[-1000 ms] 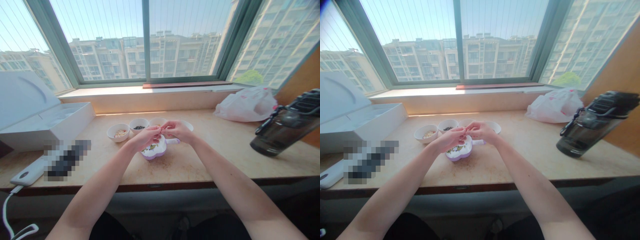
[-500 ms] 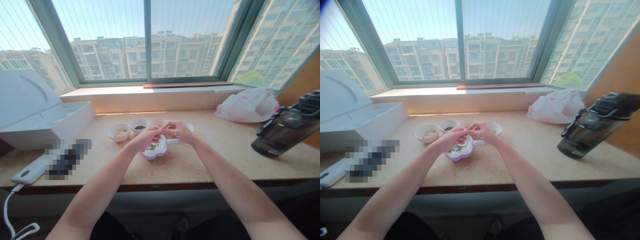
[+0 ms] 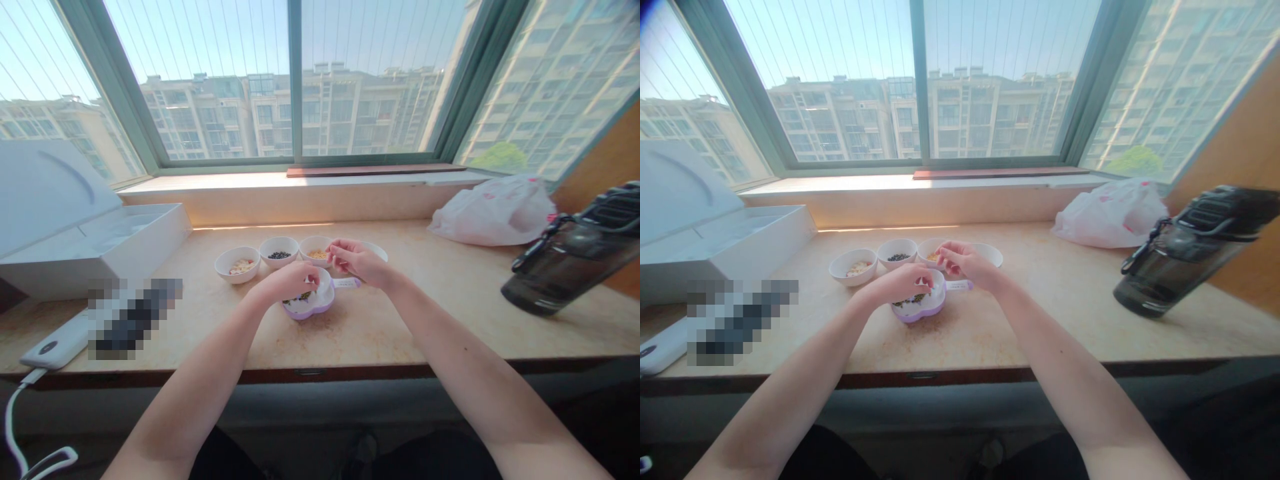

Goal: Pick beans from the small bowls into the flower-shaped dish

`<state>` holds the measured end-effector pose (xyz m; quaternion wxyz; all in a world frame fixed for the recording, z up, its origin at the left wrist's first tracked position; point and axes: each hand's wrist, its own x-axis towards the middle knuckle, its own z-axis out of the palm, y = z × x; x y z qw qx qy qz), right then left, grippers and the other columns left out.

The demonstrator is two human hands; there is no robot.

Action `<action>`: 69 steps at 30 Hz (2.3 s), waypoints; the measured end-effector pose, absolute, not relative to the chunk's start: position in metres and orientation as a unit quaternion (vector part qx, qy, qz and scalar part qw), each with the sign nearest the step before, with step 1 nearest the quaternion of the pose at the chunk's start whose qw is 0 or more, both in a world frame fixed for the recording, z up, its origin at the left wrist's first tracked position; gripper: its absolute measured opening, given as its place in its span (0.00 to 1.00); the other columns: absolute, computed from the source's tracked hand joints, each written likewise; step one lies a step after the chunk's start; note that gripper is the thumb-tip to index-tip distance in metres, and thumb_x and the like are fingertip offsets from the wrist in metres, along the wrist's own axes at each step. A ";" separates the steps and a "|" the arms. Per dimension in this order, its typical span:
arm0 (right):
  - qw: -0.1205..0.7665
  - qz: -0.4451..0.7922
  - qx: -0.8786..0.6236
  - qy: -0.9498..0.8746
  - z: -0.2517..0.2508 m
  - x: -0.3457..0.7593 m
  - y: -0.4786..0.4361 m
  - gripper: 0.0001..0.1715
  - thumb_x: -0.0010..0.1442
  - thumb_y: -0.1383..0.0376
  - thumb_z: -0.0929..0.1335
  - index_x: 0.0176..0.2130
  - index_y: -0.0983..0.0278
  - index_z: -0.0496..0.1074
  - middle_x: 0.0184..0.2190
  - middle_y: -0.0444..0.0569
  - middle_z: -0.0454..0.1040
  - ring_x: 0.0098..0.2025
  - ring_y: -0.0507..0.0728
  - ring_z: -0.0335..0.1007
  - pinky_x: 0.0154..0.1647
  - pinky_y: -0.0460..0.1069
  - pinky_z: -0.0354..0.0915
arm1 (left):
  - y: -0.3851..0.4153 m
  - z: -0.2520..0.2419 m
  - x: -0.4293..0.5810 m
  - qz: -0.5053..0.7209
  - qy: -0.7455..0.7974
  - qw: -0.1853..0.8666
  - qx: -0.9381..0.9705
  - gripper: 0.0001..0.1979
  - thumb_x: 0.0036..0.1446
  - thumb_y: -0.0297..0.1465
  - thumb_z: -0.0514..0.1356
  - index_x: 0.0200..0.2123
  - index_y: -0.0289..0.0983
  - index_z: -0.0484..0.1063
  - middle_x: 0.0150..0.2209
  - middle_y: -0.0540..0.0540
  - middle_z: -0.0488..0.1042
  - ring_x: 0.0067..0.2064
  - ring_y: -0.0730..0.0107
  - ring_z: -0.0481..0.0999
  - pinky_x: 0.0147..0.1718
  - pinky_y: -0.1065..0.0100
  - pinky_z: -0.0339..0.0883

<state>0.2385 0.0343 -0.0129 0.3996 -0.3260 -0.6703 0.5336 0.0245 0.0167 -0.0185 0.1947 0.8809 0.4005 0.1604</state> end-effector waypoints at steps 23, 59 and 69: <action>0.462 0.621 -0.332 -0.538 -0.011 0.242 0.039 0.22 0.52 0.49 0.77 0.32 0.64 0.72 0.29 0.44 0.74 0.26 0.48 0.61 0.25 0.45 0.57 | 0.021 -0.023 0.028 0.071 0.403 0.162 0.898 0.07 0.56 0.24 0.60 0.34 0.35 0.79 0.37 0.45 0.79 0.37 0.63 0.75 0.38 0.66 0.63; 0.549 0.321 -0.482 -0.602 -0.014 0.249 0.055 0.15 0.53 0.55 0.71 0.35 0.64 0.75 0.29 0.47 0.76 0.28 0.53 0.66 0.31 0.49 0.62 | 0.002 0.002 0.032 0.399 0.244 0.699 0.541 0.14 0.58 0.36 0.67 0.31 0.36 0.65 0.29 0.52 0.60 0.30 0.77 0.62 0.31 0.73 0.58; 0.430 0.442 -0.390 -0.684 -0.015 0.243 0.040 0.17 0.54 0.52 0.73 0.37 0.62 0.77 0.26 0.42 0.73 0.25 0.49 0.60 0.26 0.46 0.57 | -0.007 0.009 0.031 0.368 0.256 0.697 0.559 0.11 0.59 0.37 0.63 0.33 0.38 0.65 0.30 0.50 0.60 0.32 0.74 0.63 0.34 0.71 0.64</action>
